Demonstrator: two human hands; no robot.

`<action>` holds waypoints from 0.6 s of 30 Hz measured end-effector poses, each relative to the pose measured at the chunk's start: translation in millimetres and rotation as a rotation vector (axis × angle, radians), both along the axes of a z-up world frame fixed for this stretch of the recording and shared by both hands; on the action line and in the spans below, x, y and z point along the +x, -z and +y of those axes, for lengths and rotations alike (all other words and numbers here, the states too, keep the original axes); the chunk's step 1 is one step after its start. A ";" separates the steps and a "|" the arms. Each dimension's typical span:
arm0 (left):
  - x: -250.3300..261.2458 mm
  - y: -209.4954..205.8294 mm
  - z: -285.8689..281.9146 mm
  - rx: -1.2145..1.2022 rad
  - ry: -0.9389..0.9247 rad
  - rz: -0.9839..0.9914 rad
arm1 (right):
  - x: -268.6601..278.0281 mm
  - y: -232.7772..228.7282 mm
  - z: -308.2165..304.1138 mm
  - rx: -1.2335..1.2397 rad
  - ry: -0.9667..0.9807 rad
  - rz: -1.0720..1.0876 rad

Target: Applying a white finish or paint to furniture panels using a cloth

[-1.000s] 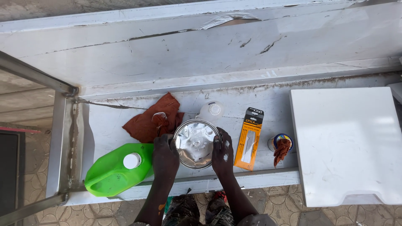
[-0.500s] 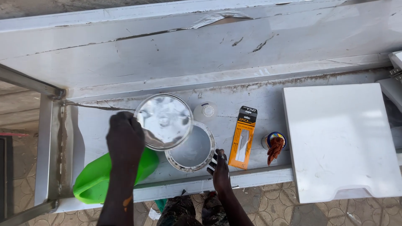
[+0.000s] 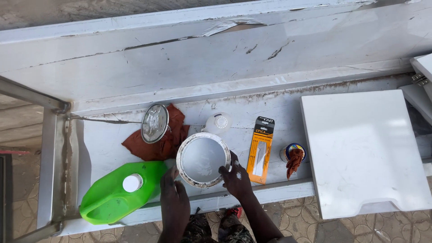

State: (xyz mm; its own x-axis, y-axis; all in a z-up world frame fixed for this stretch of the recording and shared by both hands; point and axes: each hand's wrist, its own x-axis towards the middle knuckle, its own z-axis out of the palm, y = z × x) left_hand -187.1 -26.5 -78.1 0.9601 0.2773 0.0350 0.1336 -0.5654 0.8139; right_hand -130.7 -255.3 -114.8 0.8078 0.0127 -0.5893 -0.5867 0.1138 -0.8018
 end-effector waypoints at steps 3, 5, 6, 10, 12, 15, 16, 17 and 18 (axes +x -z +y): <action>-27.4 80.0 0.3 -0.200 -0.418 0.423 | 0.2 3.3 4.1 -0.409 -0.070 -0.231; -6.3 100.0 3.5 -0.508 -0.456 0.513 | 5.6 -28.8 13.7 -0.403 -0.035 -0.100; 3.1 110.1 5.5 -0.819 -0.507 0.596 | 7.7 -44.5 19.4 -0.389 -0.017 0.025; 4.7 120.8 8.4 -1.046 -0.458 0.490 | -4.1 -40.6 1.6 -0.497 -0.142 -0.099; -4.0 97.3 5.1 -1.043 -0.325 0.468 | -7.1 -78.9 -5.8 -0.502 -0.091 0.076; 5.4 -42.4 -13.4 -1.335 -0.470 0.575 | -28.8 -94.5 -14.7 -0.363 0.108 0.043; 7.6 -61.2 -23.6 -1.335 -0.460 0.574 | -35.6 -93.5 -15.9 -0.363 0.115 0.037; 6.4 -81.3 -37.9 -1.216 -0.411 0.650 | -46.0 -94.7 -21.3 -0.373 0.119 -0.085; 3.9 -101.4 -52.0 -1.095 -0.361 0.722 | -57.5 -95.9 -26.7 -0.382 0.123 -0.206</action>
